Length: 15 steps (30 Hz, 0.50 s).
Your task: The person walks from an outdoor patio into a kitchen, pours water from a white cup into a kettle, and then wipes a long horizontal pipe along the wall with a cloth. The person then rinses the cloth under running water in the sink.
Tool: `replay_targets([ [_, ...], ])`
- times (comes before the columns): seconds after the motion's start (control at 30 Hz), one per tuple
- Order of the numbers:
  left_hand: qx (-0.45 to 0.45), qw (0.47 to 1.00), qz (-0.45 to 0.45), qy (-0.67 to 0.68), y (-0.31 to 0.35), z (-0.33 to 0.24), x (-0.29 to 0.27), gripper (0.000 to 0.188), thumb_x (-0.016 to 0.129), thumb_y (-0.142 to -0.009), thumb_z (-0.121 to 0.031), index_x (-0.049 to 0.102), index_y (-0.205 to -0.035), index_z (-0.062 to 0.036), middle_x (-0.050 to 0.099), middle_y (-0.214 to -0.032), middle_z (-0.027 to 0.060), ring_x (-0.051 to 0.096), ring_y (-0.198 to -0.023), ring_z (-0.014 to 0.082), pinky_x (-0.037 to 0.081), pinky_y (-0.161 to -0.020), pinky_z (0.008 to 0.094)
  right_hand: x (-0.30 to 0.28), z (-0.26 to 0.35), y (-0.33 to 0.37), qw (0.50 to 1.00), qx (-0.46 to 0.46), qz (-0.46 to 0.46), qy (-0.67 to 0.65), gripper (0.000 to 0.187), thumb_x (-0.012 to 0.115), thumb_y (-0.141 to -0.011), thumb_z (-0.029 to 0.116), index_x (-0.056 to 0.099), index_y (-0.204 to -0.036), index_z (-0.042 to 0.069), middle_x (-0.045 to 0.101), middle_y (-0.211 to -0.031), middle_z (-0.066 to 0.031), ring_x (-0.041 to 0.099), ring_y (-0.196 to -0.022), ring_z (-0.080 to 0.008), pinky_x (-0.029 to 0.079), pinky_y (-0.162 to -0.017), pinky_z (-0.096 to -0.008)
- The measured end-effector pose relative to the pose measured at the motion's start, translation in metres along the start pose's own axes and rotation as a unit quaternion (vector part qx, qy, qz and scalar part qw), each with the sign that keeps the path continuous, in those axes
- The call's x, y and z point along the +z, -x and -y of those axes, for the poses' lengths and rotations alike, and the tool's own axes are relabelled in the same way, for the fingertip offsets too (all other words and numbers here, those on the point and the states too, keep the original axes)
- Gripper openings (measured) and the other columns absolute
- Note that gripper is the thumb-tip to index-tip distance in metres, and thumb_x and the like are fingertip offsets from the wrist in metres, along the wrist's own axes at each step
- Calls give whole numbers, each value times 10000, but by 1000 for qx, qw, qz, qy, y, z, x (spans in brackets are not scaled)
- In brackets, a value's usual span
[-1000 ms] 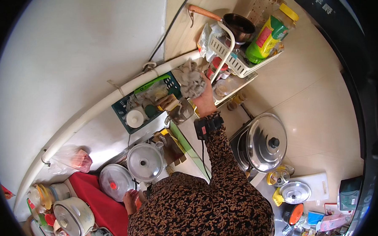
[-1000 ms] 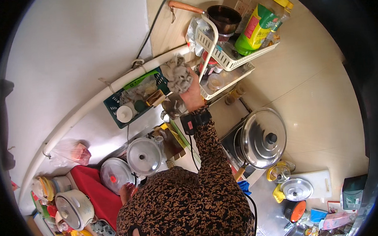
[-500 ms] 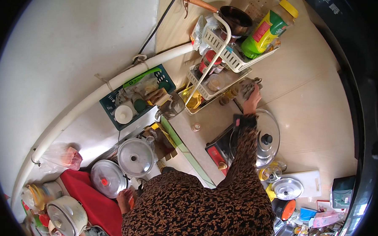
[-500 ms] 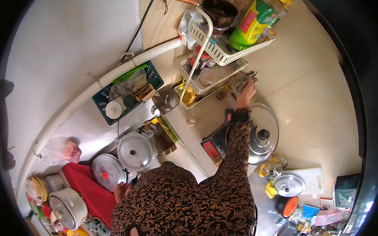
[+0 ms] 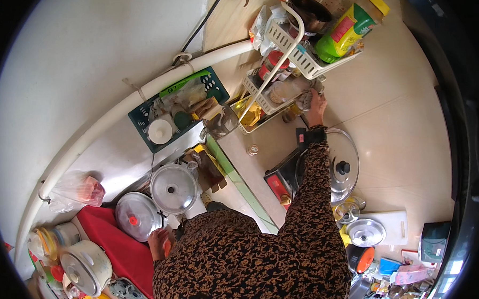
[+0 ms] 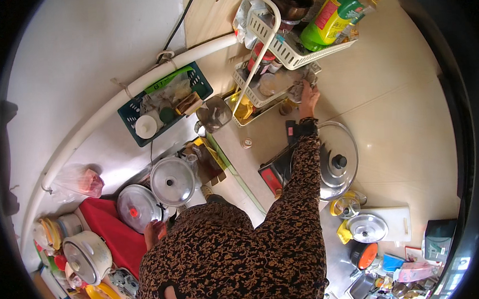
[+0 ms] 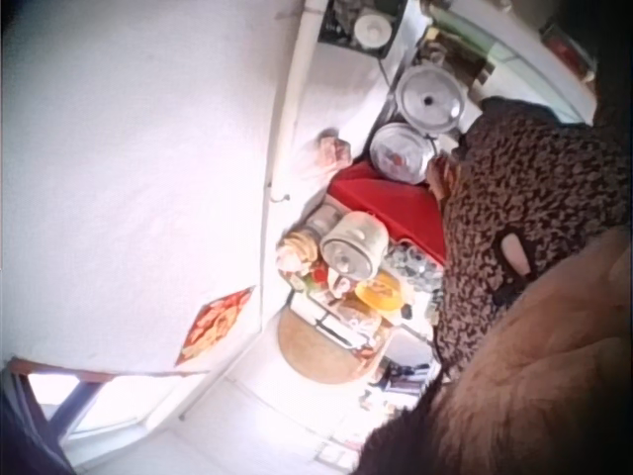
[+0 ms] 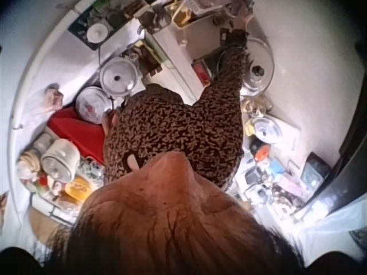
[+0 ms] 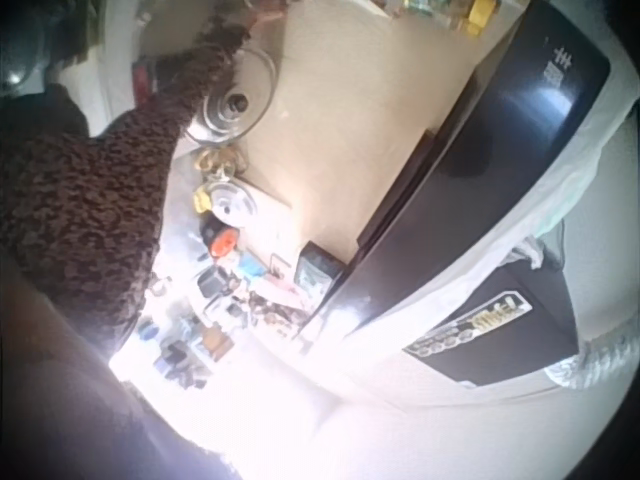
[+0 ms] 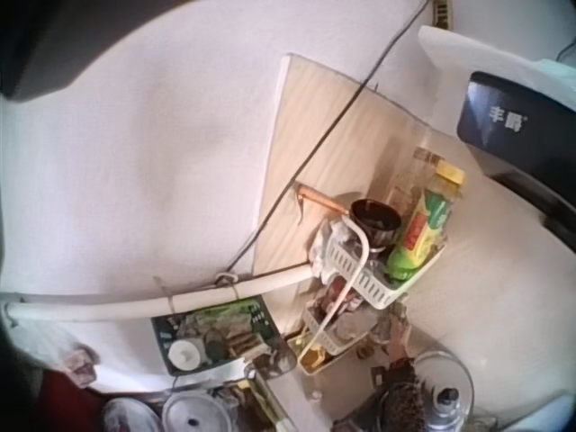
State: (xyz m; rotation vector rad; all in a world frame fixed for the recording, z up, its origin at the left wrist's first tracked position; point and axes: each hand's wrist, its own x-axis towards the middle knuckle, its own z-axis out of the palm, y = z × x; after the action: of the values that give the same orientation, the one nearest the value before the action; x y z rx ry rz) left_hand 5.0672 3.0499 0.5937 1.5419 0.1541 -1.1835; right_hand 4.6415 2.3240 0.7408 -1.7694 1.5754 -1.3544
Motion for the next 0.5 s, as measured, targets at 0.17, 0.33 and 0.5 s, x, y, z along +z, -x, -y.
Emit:
replay_targets([
  [0.17,-52,997,-37,31,-34,-11,2,297,539,-958,-233,617,-1075,28,716,-949,167,721,-807,254,585,-696,317,24,54,91,988,-114,-21,102,410,624,-893,96,581,-1288,-3,643,-1186,-145,626,-1018,-295,502,-862,-382],
  [0.33,-47,998,-9,38,-49,-19,-14,297,548,-949,-215,605,-1087,41,709,-954,183,717,-792,271,584,-670,331,72,121,141,908,173,-105,-368,421,588,-935,157,548,-1318,-13,611,-1221,-112,595,-1011,-231,475,-896,-349],
  [0.5,-70,997,-21,19,-49,-17,-43,293,557,-938,-201,603,-1092,43,705,-946,183,714,-800,272,590,-678,342,95,186,197,910,171,-169,-339,420,569,-946,164,516,-1320,-18,618,-1214,-141,622,-1005,-252,499,-867,-344],
])
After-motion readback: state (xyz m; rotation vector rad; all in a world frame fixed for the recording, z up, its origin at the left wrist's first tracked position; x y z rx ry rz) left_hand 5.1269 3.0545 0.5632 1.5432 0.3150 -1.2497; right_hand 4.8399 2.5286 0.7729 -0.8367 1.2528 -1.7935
